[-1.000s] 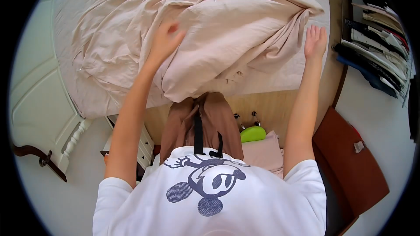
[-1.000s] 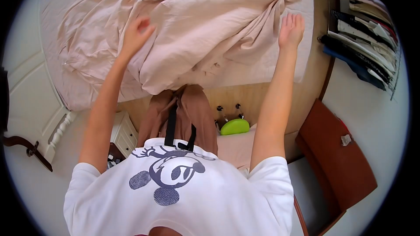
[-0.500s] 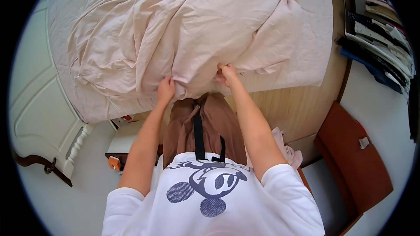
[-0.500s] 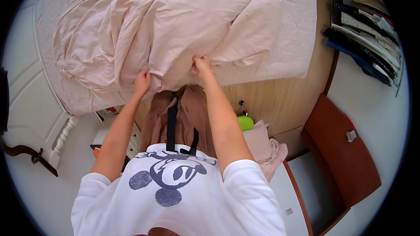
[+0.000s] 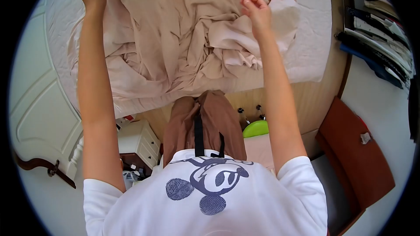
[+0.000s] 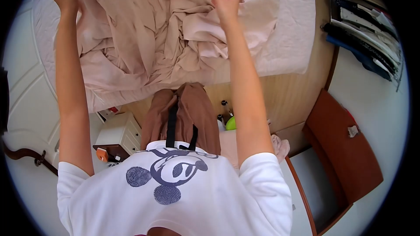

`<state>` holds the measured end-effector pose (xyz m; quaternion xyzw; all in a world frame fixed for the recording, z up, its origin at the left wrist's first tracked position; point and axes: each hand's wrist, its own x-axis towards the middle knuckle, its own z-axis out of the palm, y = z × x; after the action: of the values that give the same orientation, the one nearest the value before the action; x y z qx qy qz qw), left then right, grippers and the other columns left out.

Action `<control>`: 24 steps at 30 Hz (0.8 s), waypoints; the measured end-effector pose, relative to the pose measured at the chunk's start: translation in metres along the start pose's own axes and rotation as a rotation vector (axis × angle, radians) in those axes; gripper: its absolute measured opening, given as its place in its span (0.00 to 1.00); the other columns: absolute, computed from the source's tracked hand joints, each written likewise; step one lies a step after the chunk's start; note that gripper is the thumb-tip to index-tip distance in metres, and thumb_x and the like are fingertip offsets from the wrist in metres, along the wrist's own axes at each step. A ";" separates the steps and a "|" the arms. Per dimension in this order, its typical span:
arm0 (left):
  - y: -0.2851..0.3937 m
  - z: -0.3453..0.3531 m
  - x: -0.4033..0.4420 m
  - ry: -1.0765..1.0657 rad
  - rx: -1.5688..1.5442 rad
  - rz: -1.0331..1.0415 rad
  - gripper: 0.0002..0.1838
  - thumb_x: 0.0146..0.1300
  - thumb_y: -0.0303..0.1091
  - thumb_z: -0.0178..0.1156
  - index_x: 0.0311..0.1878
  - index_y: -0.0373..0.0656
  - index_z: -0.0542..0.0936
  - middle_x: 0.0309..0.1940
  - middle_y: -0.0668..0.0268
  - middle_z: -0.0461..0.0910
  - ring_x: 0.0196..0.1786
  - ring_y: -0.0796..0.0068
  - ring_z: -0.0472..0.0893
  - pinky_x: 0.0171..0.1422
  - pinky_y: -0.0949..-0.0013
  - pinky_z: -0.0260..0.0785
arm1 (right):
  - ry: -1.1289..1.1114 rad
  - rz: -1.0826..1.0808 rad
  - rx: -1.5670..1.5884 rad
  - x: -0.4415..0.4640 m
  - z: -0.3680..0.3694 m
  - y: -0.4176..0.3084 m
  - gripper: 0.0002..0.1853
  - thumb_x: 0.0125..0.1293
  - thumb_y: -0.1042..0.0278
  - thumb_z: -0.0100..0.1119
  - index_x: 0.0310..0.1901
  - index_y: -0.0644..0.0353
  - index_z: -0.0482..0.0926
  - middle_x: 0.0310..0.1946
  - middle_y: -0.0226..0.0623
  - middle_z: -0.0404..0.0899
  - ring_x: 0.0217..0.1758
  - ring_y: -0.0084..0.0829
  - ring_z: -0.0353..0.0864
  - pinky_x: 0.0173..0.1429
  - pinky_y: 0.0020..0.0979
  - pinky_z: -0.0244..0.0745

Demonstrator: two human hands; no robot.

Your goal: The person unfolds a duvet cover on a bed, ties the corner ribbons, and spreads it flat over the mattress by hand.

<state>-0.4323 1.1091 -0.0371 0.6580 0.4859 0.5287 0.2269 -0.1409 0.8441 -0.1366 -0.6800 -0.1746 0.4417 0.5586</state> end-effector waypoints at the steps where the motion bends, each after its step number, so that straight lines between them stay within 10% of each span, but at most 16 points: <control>1: -0.023 -0.002 -0.007 0.019 0.158 0.057 0.20 0.62 0.40 0.62 0.51 0.35 0.73 0.46 0.58 0.78 0.52 0.66 0.77 0.59 0.67 0.68 | -0.024 -0.001 -0.168 -0.001 -0.001 0.029 0.19 0.58 0.63 0.66 0.49 0.60 0.74 0.45 0.37 0.81 0.51 0.34 0.79 0.56 0.36 0.73; 6: -0.071 -0.025 -0.183 -0.532 0.603 -0.317 0.61 0.38 0.58 0.75 0.68 0.27 0.56 0.65 0.37 0.59 0.69 0.42 0.58 0.72 0.51 0.53 | 0.013 0.084 -1.088 -0.079 0.019 0.123 0.50 0.44 0.55 0.75 0.69 0.49 0.57 0.64 0.46 0.64 0.69 0.52 0.58 0.66 0.53 0.60; 8: -0.079 -0.043 -0.271 -0.696 0.815 -0.414 0.68 0.33 0.61 0.76 0.70 0.30 0.50 0.69 0.37 0.51 0.72 0.40 0.53 0.74 0.49 0.50 | 0.006 0.199 -1.131 -0.097 0.003 0.155 0.36 0.50 0.58 0.69 0.63 0.47 0.67 0.58 0.47 0.72 0.65 0.50 0.67 0.63 0.55 0.62; 10: -0.049 -0.057 -0.300 -0.877 1.119 -0.738 0.55 0.42 0.56 0.72 0.66 0.32 0.59 0.69 0.41 0.53 0.71 0.42 0.55 0.73 0.49 0.52 | -0.052 0.342 -1.026 -0.099 -0.032 0.206 0.20 0.58 0.64 0.58 0.54 0.49 0.77 0.49 0.50 0.79 0.57 0.49 0.75 0.60 0.53 0.66; 12: -0.122 -0.102 -0.362 -0.738 0.924 -0.480 0.30 0.55 0.46 0.65 0.55 0.37 0.70 0.59 0.45 0.68 0.62 0.49 0.69 0.63 0.53 0.63 | 0.030 0.249 -0.949 -0.108 -0.055 0.195 0.15 0.60 0.71 0.49 0.46 0.54 0.81 0.40 0.53 0.81 0.50 0.50 0.79 0.57 0.46 0.69; 15: -0.168 -0.141 -0.362 -0.665 0.556 -0.718 0.12 0.64 0.36 0.54 0.45 0.39 0.74 0.40 0.52 0.78 0.44 0.59 0.77 0.49 0.60 0.68 | 0.229 0.263 -0.583 -0.107 -0.150 0.219 0.18 0.61 0.74 0.45 0.52 0.63 0.76 0.43 0.47 0.80 0.46 0.42 0.78 0.52 0.37 0.71; 18: -0.161 -0.181 -0.304 -0.546 0.447 -0.653 0.09 0.69 0.35 0.49 0.41 0.40 0.73 0.28 0.62 0.74 0.32 0.71 0.72 0.40 0.67 0.66 | 0.650 0.482 -0.032 -0.111 -0.245 0.129 0.16 0.68 0.72 0.40 0.56 0.60 0.69 0.45 0.41 0.76 0.42 0.35 0.77 0.41 0.39 0.79; 24: -0.152 -0.223 -0.235 -0.299 0.064 -0.925 0.10 0.72 0.37 0.48 0.41 0.41 0.73 0.31 0.69 0.74 0.34 0.79 0.70 0.42 0.71 0.66 | 1.078 0.273 -0.197 -0.125 -0.380 0.055 0.16 0.64 0.74 0.47 0.53 0.66 0.74 0.46 0.42 0.79 0.45 0.38 0.80 0.48 0.38 0.78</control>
<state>-0.6898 0.9187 -0.1971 0.4482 0.7055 0.2571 0.4851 0.0785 0.5050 -0.1418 -0.8747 0.1844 0.0819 0.4407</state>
